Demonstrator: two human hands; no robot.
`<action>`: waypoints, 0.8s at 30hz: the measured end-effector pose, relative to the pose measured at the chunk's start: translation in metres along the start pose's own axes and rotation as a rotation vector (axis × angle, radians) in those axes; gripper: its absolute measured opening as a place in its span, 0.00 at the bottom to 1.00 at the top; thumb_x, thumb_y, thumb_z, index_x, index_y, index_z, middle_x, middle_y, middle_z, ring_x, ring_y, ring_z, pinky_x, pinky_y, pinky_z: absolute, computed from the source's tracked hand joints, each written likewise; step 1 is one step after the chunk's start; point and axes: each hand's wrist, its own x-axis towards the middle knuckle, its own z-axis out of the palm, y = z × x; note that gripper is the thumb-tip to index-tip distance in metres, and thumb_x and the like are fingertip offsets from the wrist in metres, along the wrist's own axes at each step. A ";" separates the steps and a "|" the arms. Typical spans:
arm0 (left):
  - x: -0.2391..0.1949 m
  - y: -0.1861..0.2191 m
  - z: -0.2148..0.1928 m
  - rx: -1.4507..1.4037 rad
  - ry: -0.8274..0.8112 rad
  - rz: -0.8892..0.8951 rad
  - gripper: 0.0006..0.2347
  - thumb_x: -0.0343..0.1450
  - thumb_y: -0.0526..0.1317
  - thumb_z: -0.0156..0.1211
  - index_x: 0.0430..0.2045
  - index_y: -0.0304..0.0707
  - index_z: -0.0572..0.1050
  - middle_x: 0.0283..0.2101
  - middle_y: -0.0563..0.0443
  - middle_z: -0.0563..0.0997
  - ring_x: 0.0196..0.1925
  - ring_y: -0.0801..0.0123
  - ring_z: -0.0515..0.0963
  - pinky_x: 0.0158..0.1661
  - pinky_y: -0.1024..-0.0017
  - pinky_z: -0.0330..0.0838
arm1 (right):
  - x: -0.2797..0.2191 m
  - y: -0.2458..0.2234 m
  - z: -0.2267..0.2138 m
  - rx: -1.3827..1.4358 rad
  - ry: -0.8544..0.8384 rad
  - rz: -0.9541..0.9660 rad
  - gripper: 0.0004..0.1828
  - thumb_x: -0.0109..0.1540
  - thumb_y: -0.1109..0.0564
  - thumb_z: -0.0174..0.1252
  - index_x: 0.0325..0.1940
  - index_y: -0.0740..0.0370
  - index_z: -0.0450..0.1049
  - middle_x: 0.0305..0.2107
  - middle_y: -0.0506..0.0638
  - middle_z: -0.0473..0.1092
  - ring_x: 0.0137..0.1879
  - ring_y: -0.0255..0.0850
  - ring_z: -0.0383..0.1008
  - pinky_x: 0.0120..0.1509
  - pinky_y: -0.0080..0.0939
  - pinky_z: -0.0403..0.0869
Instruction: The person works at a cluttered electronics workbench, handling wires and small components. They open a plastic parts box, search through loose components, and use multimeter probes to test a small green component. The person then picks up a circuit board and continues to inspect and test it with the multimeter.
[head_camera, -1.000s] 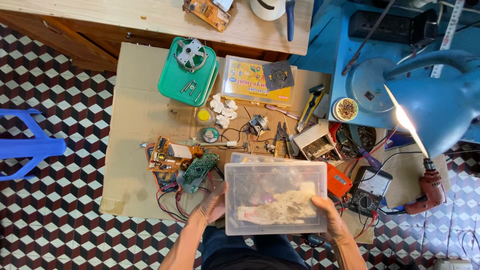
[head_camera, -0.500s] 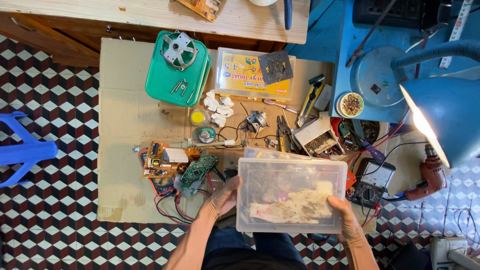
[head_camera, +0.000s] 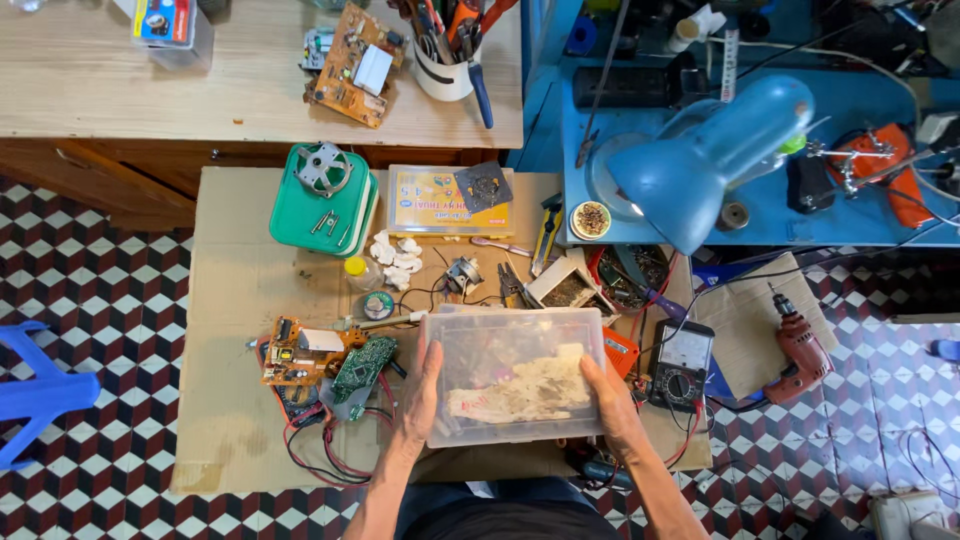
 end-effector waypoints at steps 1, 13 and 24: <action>0.001 -0.002 0.000 0.024 0.018 0.009 0.37 0.74 0.62 0.41 0.73 0.37 0.49 0.76 0.46 0.57 0.77 0.63 0.54 0.70 0.69 0.47 | 0.000 -0.001 0.000 -0.048 0.001 -0.028 0.41 0.62 0.34 0.49 0.73 0.59 0.59 0.62 0.53 0.68 0.65 0.42 0.67 0.69 0.42 0.64; 0.004 0.069 0.047 0.725 0.375 0.360 0.26 0.73 0.54 0.54 0.59 0.33 0.70 0.61 0.38 0.75 0.64 0.50 0.74 0.61 0.62 0.68 | 0.105 -0.096 -0.032 -0.425 0.593 -0.452 0.18 0.67 0.52 0.60 0.51 0.71 0.73 0.40 0.58 0.79 0.43 0.46 0.80 0.50 0.45 0.75; 0.174 0.101 0.203 0.807 0.003 0.610 0.28 0.61 0.43 0.73 0.52 0.27 0.72 0.52 0.33 0.76 0.53 0.43 0.76 0.52 0.56 0.72 | 0.113 -0.064 -0.082 -0.330 0.686 -0.430 0.17 0.64 0.54 0.58 0.54 0.63 0.75 0.41 0.55 0.79 0.43 0.43 0.80 0.47 0.43 0.75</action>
